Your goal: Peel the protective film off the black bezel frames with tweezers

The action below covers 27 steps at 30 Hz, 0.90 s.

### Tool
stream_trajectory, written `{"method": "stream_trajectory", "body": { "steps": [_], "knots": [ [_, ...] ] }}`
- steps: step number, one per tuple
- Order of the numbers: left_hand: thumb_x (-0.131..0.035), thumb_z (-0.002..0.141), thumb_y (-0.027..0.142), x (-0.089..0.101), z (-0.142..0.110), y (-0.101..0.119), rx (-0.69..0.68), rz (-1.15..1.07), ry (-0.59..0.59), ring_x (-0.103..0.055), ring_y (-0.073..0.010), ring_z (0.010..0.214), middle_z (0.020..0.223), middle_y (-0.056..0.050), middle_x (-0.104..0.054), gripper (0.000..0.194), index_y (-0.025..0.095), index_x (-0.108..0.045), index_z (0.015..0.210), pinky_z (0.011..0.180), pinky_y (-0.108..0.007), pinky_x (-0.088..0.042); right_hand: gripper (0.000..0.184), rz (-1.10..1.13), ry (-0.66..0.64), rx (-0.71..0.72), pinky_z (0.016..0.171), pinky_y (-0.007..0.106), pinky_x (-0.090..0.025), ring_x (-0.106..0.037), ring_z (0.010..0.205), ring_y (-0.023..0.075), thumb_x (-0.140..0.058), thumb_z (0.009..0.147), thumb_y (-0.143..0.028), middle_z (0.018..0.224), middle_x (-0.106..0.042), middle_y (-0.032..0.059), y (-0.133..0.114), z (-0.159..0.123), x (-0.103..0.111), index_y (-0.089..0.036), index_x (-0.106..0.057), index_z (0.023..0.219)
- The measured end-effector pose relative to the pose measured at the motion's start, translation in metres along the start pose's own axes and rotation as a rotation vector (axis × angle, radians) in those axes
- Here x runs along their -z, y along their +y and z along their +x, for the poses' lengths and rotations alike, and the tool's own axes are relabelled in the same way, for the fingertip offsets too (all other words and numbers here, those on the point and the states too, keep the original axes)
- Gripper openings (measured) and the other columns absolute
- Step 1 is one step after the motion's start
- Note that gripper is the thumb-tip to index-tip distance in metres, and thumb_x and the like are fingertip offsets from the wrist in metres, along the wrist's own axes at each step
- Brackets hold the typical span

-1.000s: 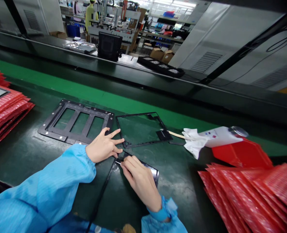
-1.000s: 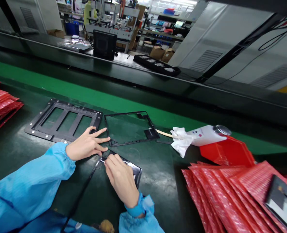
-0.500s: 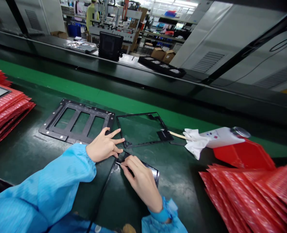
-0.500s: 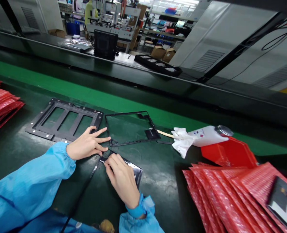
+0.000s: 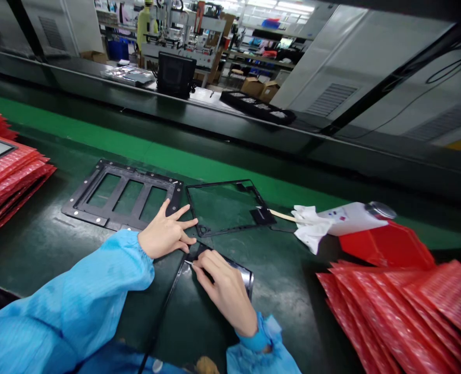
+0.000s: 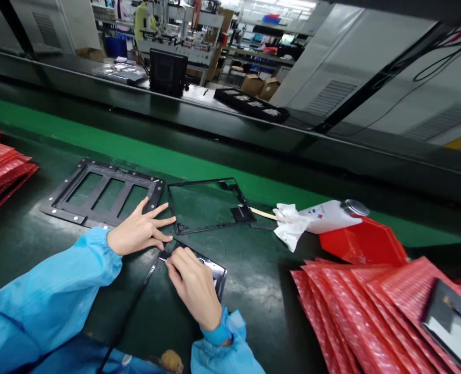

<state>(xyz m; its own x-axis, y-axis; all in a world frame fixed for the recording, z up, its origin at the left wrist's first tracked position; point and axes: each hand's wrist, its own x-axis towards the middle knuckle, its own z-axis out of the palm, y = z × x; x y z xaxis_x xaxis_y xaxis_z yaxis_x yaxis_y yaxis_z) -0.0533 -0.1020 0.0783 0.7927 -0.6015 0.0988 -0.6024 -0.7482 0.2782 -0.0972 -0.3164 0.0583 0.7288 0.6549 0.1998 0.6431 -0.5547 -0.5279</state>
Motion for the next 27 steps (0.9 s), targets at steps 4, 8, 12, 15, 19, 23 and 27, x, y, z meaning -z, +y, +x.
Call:
{"method": "stream_trajectory", "body": {
  "steps": [4, 8, 12, 15, 19, 23, 27],
  "knots": [
    [-0.062, 0.087, 0.041, 0.0005, -0.0003, 0.0001, -0.006, 0.015, -0.007, -0.023, -0.0267, 0.143, 0.139, 0.003, -0.051, 0.020, 0.037, -0.069, 0.105, 0.113, -0.063, 0.002, 0.018, -0.029, 0.008, -0.025, 0.069, 0.029, -0.041, -0.051, 0.085, 0.0202, -0.041, 0.100, -0.019, 0.086, -0.055, 0.0040, 0.0014, 0.0006, -0.0021, -0.021, -0.050, 0.085],
    [-0.062, 0.086, 0.044, 0.0022, -0.0005, 0.0001, -0.008, 0.010, -0.019, -0.021, -0.0273, 0.143, 0.141, 0.002, -0.050, 0.022, 0.037, -0.069, 0.106, 0.112, -0.064, 0.003, 0.018, -0.073, -0.014, -0.006, 0.067, 0.029, -0.040, -0.051, 0.085, 0.0200, -0.040, 0.100, -0.018, 0.086, -0.054, 0.0039, 0.0009, -0.0004, -0.0030, -0.020, -0.051, 0.086],
    [-0.062, 0.085, 0.048, 0.0019, -0.0013, -0.0016, -0.016, -0.003, -0.015, -0.020, -0.0280, 0.144, 0.141, 0.002, -0.049, 0.024, 0.038, -0.069, 0.105, 0.111, -0.065, 0.006, 0.020, -0.079, -0.053, 0.036, 0.066, 0.028, -0.039, -0.051, 0.083, 0.0192, -0.041, 0.100, -0.018, 0.084, -0.054, 0.0032, -0.0001, -0.0024, -0.0025, -0.020, -0.049, 0.082],
    [-0.060, 0.086, 0.048, 0.0008, -0.0023, -0.0028, -0.014, -0.019, -0.016, -0.020, -0.0280, 0.144, 0.142, 0.001, -0.048, 0.024, 0.038, -0.069, 0.106, 0.110, -0.065, 0.005, 0.020, -0.046, -0.028, 0.037, 0.067, 0.028, -0.040, -0.052, 0.083, 0.0189, -0.041, 0.100, -0.019, 0.084, -0.054, 0.0033, -0.0003, -0.0021, -0.0019, -0.020, -0.051, 0.083],
    [-0.059, 0.087, 0.046, -0.0004, -0.0034, -0.0028, -0.009, -0.029, -0.015, -0.020, -0.0272, 0.144, 0.143, 0.002, -0.047, 0.026, 0.038, -0.067, 0.110, 0.111, -0.065, 0.004, 0.019, -0.045, 0.028, -0.005, 0.069, 0.028, -0.042, -0.052, 0.085, 0.0190, -0.041, 0.100, -0.019, 0.086, -0.055, 0.0037, -0.0002, 0.0003, -0.0021, -0.020, -0.053, 0.086],
    [-0.060, 0.087, 0.046, -0.0010, -0.0033, -0.0024, -0.006, -0.025, -0.012, -0.019, -0.0269, 0.144, 0.143, 0.002, -0.047, 0.026, 0.037, -0.068, 0.110, 0.111, -0.064, 0.005, 0.019, -0.126, 0.004, 0.018, 0.067, 0.028, -0.041, -0.052, 0.085, 0.0190, -0.040, 0.101, -0.018, 0.086, -0.055, 0.0037, -0.0010, 0.0013, -0.0027, -0.020, -0.053, 0.086],
    [-0.061, 0.085, 0.047, -0.0009, -0.0026, -0.0032, 0.001, -0.030, -0.026, -0.017, -0.0291, 0.144, 0.144, 0.002, -0.046, 0.026, 0.039, -0.068, 0.108, 0.109, -0.067, 0.008, 0.021, -0.214, -0.029, 0.076, 0.063, 0.027, -0.038, -0.052, 0.081, 0.0180, -0.039, 0.100, -0.016, 0.083, -0.054, 0.0033, 0.0003, 0.0008, -0.0036, -0.019, -0.052, 0.084]
  ]
}}
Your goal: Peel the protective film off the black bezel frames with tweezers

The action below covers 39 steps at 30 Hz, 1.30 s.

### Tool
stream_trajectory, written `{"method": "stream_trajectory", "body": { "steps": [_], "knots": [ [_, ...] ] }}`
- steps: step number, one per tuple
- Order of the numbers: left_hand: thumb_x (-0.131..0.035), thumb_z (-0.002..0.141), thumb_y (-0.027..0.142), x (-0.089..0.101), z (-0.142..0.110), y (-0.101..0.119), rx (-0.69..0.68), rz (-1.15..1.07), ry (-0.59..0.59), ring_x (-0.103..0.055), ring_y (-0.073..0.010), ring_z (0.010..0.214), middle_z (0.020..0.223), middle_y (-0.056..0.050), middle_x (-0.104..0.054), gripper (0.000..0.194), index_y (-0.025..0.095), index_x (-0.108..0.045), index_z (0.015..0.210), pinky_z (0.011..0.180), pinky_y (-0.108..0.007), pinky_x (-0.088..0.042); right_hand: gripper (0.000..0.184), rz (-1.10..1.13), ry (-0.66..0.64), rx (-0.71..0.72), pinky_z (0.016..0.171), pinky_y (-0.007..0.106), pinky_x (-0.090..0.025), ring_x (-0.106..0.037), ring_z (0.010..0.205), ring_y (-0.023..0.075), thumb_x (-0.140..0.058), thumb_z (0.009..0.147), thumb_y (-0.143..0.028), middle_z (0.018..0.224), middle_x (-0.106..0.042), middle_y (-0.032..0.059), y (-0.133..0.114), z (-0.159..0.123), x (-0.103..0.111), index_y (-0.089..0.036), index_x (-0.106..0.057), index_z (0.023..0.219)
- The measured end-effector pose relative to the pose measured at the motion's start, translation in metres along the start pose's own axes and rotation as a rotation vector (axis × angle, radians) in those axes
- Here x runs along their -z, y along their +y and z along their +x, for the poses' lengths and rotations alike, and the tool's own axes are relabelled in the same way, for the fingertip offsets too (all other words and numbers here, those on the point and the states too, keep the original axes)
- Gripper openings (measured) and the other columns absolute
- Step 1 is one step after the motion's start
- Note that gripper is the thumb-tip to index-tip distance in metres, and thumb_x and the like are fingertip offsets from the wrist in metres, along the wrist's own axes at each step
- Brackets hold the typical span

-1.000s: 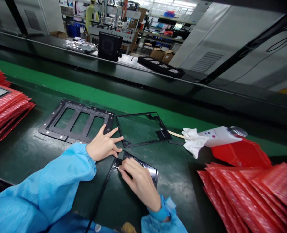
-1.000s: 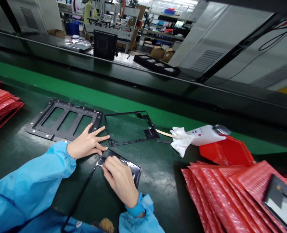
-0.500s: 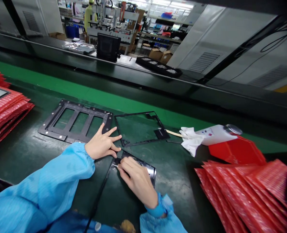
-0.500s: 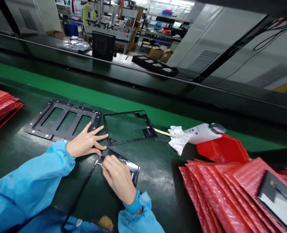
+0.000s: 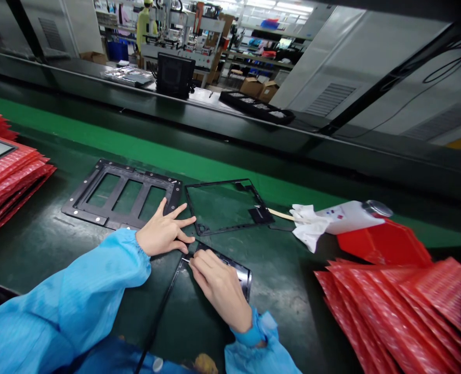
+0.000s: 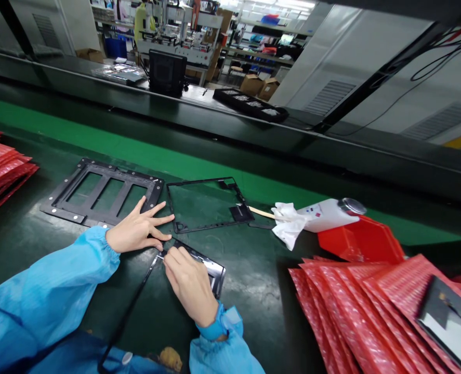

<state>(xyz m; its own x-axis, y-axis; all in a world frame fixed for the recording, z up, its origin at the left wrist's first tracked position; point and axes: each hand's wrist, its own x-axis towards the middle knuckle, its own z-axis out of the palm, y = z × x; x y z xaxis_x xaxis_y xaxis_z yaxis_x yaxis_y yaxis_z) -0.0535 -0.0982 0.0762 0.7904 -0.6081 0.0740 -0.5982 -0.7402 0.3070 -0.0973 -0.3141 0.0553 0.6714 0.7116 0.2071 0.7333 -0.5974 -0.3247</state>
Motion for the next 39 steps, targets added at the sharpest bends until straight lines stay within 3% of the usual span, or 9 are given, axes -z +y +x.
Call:
{"method": "stream_trajectory", "body": {
  "steps": [12, 21, 28, 39],
  "knots": [
    [-0.063, 0.084, 0.048, 0.003, 0.002, 0.002, 0.053, -0.053, -0.050, -0.014, -0.0327, 0.145, 0.146, 0.003, -0.043, 0.021, 0.041, -0.070, 0.102, 0.101, -0.077, 0.005, 0.023, 0.069, -0.024, 0.073, 0.065, 0.027, -0.039, -0.052, 0.077, 0.0166, -0.040, 0.100, -0.016, 0.080, -0.054, 0.0026, 0.004, -0.002, -0.002, -0.020, -0.049, 0.078],
    [-0.061, 0.086, 0.045, 0.001, 0.000, 0.003, 0.063, -0.052, -0.038, -0.014, -0.0320, 0.145, 0.144, 0.001, -0.045, 0.021, 0.040, -0.069, 0.104, 0.101, -0.078, 0.002, 0.020, 0.024, 0.043, 0.007, 0.065, 0.027, -0.042, -0.054, 0.082, 0.0183, -0.039, 0.100, -0.017, 0.084, -0.056, 0.0043, -0.001, -0.002, -0.002, -0.020, -0.054, 0.086],
    [-0.058, 0.089, 0.044, -0.001, -0.006, 0.005, 0.052, -0.051, -0.021, -0.013, -0.0318, 0.145, 0.145, -0.002, -0.045, 0.023, 0.038, -0.068, 0.108, 0.100, -0.077, 0.007, 0.020, -0.159, -0.003, 0.069, 0.058, 0.029, -0.037, -0.052, 0.082, 0.0189, -0.041, 0.099, -0.015, 0.088, -0.057, 0.0047, -0.008, -0.003, 0.002, -0.019, -0.055, 0.086],
    [-0.058, 0.086, 0.053, -0.005, -0.011, 0.005, 0.069, -0.098, 0.003, -0.011, -0.0319, 0.145, 0.145, -0.002, -0.045, 0.027, 0.040, -0.068, 0.108, 0.095, -0.077, 0.015, 0.026, -0.113, -0.019, 0.165, 0.059, 0.029, -0.037, -0.051, 0.077, 0.0169, -0.036, 0.101, -0.014, 0.084, -0.057, 0.0045, 0.000, -0.006, 0.002, -0.018, -0.055, 0.083]
  ]
}}
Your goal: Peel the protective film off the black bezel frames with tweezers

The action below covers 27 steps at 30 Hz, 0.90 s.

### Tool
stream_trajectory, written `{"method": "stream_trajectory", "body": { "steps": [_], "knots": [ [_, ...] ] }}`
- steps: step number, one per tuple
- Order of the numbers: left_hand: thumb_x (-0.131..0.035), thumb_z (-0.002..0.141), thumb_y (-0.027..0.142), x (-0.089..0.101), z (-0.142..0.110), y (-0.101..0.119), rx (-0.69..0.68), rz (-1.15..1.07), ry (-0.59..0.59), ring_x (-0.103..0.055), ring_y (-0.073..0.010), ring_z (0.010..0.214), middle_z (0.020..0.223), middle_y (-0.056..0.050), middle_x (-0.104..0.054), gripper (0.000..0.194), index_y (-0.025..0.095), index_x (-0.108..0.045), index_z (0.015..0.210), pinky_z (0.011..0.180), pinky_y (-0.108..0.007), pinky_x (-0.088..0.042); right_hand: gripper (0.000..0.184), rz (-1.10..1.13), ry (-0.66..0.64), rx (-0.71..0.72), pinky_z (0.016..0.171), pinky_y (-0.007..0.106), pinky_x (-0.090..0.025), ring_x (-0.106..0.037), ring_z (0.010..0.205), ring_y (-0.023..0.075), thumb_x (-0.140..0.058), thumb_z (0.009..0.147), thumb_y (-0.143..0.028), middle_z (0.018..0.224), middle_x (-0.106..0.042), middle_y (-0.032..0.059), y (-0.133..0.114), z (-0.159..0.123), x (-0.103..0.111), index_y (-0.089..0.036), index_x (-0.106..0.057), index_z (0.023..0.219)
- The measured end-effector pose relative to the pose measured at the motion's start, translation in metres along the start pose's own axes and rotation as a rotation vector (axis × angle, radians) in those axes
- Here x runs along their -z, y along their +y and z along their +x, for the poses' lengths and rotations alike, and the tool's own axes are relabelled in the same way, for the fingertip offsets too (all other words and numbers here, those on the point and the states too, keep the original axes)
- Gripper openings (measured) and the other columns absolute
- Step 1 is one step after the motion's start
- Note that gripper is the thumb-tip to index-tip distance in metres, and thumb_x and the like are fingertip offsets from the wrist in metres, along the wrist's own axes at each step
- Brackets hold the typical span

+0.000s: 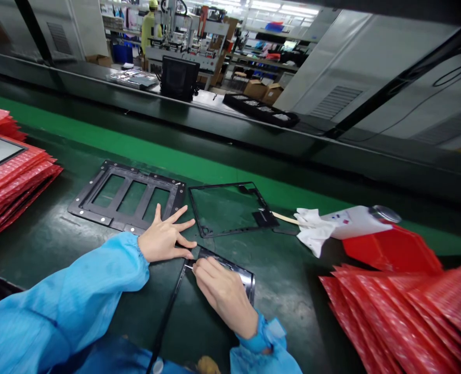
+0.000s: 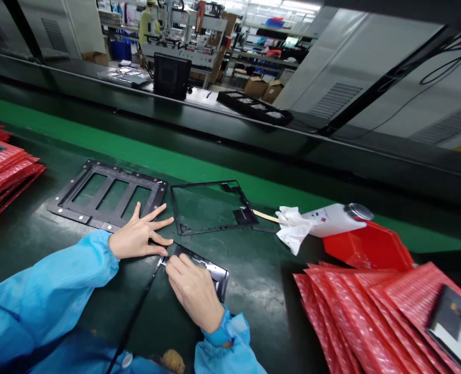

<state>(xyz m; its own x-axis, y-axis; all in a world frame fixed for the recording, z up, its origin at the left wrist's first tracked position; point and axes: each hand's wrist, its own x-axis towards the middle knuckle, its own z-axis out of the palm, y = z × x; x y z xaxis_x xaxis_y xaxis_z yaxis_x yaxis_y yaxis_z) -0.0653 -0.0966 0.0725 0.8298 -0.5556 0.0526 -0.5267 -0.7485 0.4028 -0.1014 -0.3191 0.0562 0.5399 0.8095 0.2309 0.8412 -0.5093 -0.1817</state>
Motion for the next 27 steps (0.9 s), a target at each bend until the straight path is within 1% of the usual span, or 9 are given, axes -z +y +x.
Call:
{"method": "stream_trajectory", "body": {
  "steps": [3, 8, 13, 18, 23, 27],
  "knots": [
    [-0.057, 0.086, 0.053, -0.0003, -0.0005, -0.0001, -0.006, -0.008, 0.006, -0.010, -0.0320, 0.145, 0.145, -0.002, -0.045, 0.028, 0.039, -0.068, 0.108, 0.095, -0.077, 0.016, 0.023, 0.033, 0.016, -0.005, 0.059, 0.028, -0.038, -0.052, 0.078, 0.0170, -0.039, 0.100, -0.015, 0.084, -0.058, 0.0046, -0.0002, -0.0019, -0.0008, -0.019, -0.055, 0.085],
    [-0.057, 0.086, 0.052, -0.0020, -0.0018, -0.0002, -0.008, -0.007, 0.017, -0.010, -0.0320, 0.145, 0.145, -0.002, -0.045, 0.028, 0.039, -0.067, 0.109, 0.095, -0.078, 0.014, 0.021, 0.007, 0.071, -0.093, 0.061, 0.029, -0.039, -0.054, 0.080, 0.0183, -0.038, 0.101, -0.016, 0.085, -0.059, 0.0054, -0.0026, -0.0001, -0.0003, -0.018, -0.057, 0.091],
    [-0.057, 0.086, 0.054, -0.0038, -0.0022, -0.0006, -0.014, 0.002, 0.032, -0.011, -0.0335, 0.145, 0.144, -0.003, -0.046, 0.029, 0.039, -0.068, 0.109, 0.095, -0.079, 0.013, 0.025, -0.057, 0.046, -0.043, 0.059, 0.030, -0.038, -0.053, 0.076, 0.0183, -0.037, 0.101, -0.015, 0.084, -0.059, 0.0053, -0.0046, 0.0022, 0.0015, -0.019, -0.058, 0.087],
    [-0.057, 0.085, 0.055, -0.0034, -0.0020, -0.0013, -0.014, -0.004, 0.021, -0.011, -0.0332, 0.145, 0.144, -0.002, -0.045, 0.029, 0.040, -0.068, 0.107, 0.094, -0.079, 0.012, 0.025, -0.013, 0.000, -0.006, 0.060, 0.030, -0.038, -0.052, 0.077, 0.0178, -0.037, 0.100, -0.014, 0.087, -0.059, 0.0051, -0.0019, -0.0006, 0.0014, -0.019, -0.056, 0.085],
    [-0.057, 0.086, 0.053, -0.0032, -0.0021, -0.0018, -0.017, -0.005, 0.027, -0.011, -0.0332, 0.145, 0.144, -0.002, -0.046, 0.029, 0.039, -0.067, 0.109, 0.095, -0.079, 0.012, 0.022, 0.032, 0.026, -0.054, 0.062, 0.028, -0.040, -0.053, 0.080, 0.0178, -0.038, 0.101, -0.016, 0.087, -0.059, 0.0052, -0.0008, -0.0007, -0.0002, -0.019, -0.057, 0.090],
    [-0.057, 0.086, 0.052, -0.0038, -0.0020, -0.0019, -0.021, -0.001, 0.028, -0.011, -0.0331, 0.145, 0.144, -0.003, -0.045, 0.028, 0.039, -0.067, 0.109, 0.095, -0.078, 0.013, 0.023, 0.015, 0.040, -0.089, 0.062, 0.028, -0.040, -0.054, 0.080, 0.0179, -0.036, 0.101, -0.016, 0.086, -0.058, 0.0053, -0.0036, 0.0009, -0.0005, -0.019, -0.057, 0.092]
  ]
}}
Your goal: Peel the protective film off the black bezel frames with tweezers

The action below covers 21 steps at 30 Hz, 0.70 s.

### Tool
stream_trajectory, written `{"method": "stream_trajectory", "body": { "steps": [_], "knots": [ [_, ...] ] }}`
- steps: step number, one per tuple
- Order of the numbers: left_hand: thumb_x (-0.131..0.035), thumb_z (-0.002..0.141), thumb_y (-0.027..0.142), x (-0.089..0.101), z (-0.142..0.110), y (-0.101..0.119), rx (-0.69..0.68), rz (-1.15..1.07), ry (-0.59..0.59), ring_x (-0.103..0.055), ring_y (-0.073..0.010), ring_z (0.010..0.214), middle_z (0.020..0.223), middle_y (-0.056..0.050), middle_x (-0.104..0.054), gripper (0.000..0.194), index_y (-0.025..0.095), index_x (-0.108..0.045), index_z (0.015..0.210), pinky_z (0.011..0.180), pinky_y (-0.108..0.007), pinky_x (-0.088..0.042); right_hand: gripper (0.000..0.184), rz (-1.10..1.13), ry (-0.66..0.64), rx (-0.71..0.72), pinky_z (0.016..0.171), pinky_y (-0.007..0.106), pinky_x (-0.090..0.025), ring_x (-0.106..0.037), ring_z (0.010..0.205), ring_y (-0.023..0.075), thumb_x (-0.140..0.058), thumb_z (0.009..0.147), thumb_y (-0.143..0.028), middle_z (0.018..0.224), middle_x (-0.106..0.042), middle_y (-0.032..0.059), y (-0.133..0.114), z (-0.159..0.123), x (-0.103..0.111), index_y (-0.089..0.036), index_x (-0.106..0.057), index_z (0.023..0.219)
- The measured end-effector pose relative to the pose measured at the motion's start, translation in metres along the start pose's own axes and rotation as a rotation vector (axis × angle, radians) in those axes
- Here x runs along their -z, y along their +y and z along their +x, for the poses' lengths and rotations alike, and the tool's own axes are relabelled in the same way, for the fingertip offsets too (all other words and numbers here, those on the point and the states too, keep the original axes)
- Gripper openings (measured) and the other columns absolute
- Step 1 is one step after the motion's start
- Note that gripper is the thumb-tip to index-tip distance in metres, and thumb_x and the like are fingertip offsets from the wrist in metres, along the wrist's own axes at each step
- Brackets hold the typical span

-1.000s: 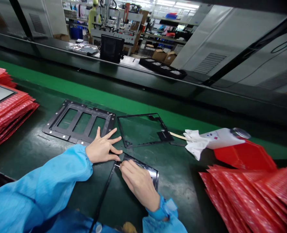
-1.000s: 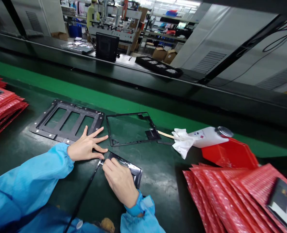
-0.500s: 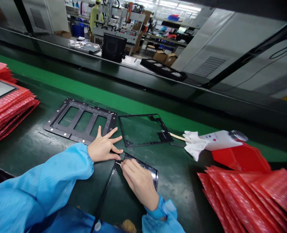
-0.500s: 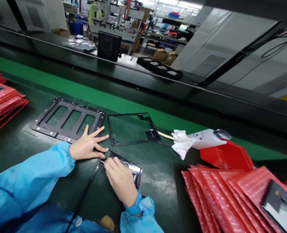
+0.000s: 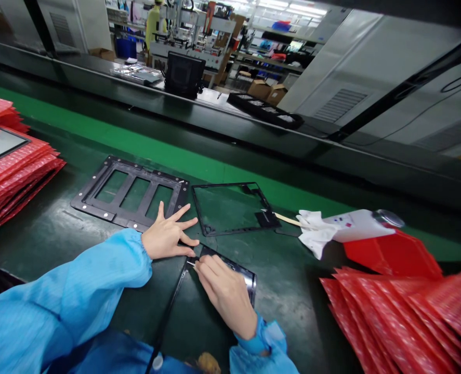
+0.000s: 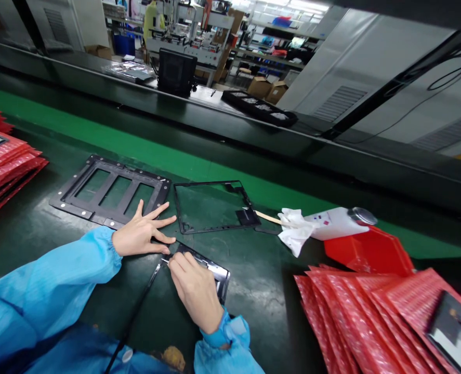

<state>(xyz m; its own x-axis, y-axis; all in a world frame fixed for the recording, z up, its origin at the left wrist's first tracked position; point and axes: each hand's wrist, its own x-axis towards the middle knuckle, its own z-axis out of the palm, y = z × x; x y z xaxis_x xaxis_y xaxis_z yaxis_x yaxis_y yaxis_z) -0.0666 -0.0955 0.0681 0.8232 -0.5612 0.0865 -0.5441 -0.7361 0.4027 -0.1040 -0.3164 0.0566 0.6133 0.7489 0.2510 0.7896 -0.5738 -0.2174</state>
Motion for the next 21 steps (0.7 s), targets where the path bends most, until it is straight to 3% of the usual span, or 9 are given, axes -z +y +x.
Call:
{"method": "stream_trajectory", "body": {
  "steps": [8, 15, 21],
  "knots": [
    [-0.056, 0.086, 0.053, 0.0001, 0.0002, -0.0003, 0.007, -0.006, -0.009, -0.010, -0.0317, 0.145, 0.145, -0.003, -0.044, 0.029, 0.038, -0.068, 0.109, 0.095, -0.077, 0.016, 0.026, 0.019, -0.042, 0.034, 0.059, 0.028, -0.038, -0.052, 0.078, 0.0177, -0.035, 0.102, -0.016, 0.084, -0.058, 0.0048, 0.0013, -0.0001, 0.0004, -0.019, -0.055, 0.084],
    [-0.056, 0.087, 0.053, 0.0007, 0.0001, 0.0001, 0.006, -0.004, -0.013, -0.010, -0.0317, 0.145, 0.145, -0.002, -0.045, 0.029, 0.038, -0.067, 0.109, 0.094, -0.077, 0.016, 0.023, 0.014, -0.026, -0.033, 0.062, 0.028, -0.039, -0.053, 0.081, 0.0179, -0.035, 0.102, -0.017, 0.086, -0.057, 0.0047, -0.0013, 0.0009, 0.0013, -0.019, -0.055, 0.090],
    [-0.057, 0.086, 0.053, 0.0001, 0.0005, -0.0009, 0.003, -0.011, -0.015, -0.009, -0.0316, 0.145, 0.146, -0.003, -0.043, 0.030, 0.038, -0.067, 0.109, 0.094, -0.077, 0.017, 0.025, -0.010, -0.060, 0.036, 0.059, 0.029, -0.036, -0.052, 0.079, 0.0182, -0.034, 0.102, -0.016, 0.087, -0.058, 0.0050, -0.0013, -0.0007, 0.0015, -0.018, -0.055, 0.089]
  ]
}}
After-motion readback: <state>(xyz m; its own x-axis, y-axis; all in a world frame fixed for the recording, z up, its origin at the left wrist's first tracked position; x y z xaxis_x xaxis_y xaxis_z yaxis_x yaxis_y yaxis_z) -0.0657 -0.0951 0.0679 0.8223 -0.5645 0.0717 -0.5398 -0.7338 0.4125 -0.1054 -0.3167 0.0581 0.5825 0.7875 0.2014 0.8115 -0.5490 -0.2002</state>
